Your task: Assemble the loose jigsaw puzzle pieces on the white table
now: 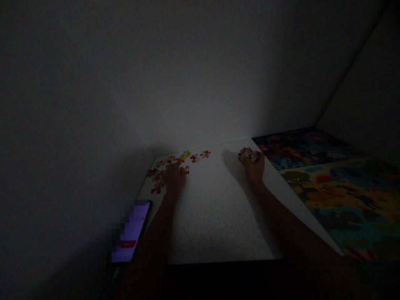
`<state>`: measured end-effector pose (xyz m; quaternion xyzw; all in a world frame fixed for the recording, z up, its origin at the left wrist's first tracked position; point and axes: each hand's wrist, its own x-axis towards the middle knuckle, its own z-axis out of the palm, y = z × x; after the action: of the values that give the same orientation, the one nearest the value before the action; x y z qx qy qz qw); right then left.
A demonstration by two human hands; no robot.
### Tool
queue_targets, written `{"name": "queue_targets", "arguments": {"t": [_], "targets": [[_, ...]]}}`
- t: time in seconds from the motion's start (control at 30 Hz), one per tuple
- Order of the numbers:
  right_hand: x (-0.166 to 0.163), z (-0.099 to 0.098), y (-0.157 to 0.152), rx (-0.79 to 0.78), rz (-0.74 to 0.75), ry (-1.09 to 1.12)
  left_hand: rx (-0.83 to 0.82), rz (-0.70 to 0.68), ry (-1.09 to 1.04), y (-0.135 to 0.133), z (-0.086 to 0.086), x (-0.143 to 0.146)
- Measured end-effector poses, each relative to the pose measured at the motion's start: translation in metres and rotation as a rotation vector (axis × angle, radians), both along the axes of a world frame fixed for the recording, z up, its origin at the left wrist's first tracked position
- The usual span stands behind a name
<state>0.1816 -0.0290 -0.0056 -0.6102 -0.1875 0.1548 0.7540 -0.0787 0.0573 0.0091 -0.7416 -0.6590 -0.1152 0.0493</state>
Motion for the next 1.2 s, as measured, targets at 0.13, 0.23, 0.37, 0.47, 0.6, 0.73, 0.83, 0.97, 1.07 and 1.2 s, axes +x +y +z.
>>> {"name": "queue_targets", "arguments": {"t": [0.13,0.23,0.37,0.47,0.6,0.73,0.83,0.97,1.07,1.2], "targets": [[0.001,-0.001,0.0,0.0,0.012,-0.02,-0.062,-0.299,0.009,0.016,-0.002,0.058],[0.002,-0.001,-0.001,-0.024,0.017,-0.039,-0.112,-0.385,0.004,0.028,-0.007,0.091],[0.003,-0.003,-0.001,-0.034,0.027,-0.048,-0.147,-0.342,0.004,0.037,-0.012,0.092],[0.004,-0.007,0.001,-0.014,0.046,-0.043,-0.136,-0.294,0.008,0.035,-0.012,0.074],[0.004,-0.01,0.003,0.018,0.099,-0.015,-0.092,-0.257,-0.006,0.025,-0.008,0.053],[0.003,-0.01,0.002,0.03,0.154,-0.01,-0.057,-0.227,-0.019,0.018,-0.006,0.041],[0.002,-0.01,0.002,0.073,0.216,-0.006,-0.065,-0.185,-0.023,0.02,-0.007,0.037],[0.002,-0.009,0.003,0.012,0.206,-0.057,-0.101,-0.09,-0.05,0.031,-0.01,0.036],[0.002,-0.009,0.004,-0.028,0.243,-0.095,-0.114,-0.015,-0.08,0.037,-0.01,0.034],[0.002,-0.014,0.006,-0.037,0.334,-0.161,-0.104,0.025,-0.103,0.036,-0.01,0.031]]}}
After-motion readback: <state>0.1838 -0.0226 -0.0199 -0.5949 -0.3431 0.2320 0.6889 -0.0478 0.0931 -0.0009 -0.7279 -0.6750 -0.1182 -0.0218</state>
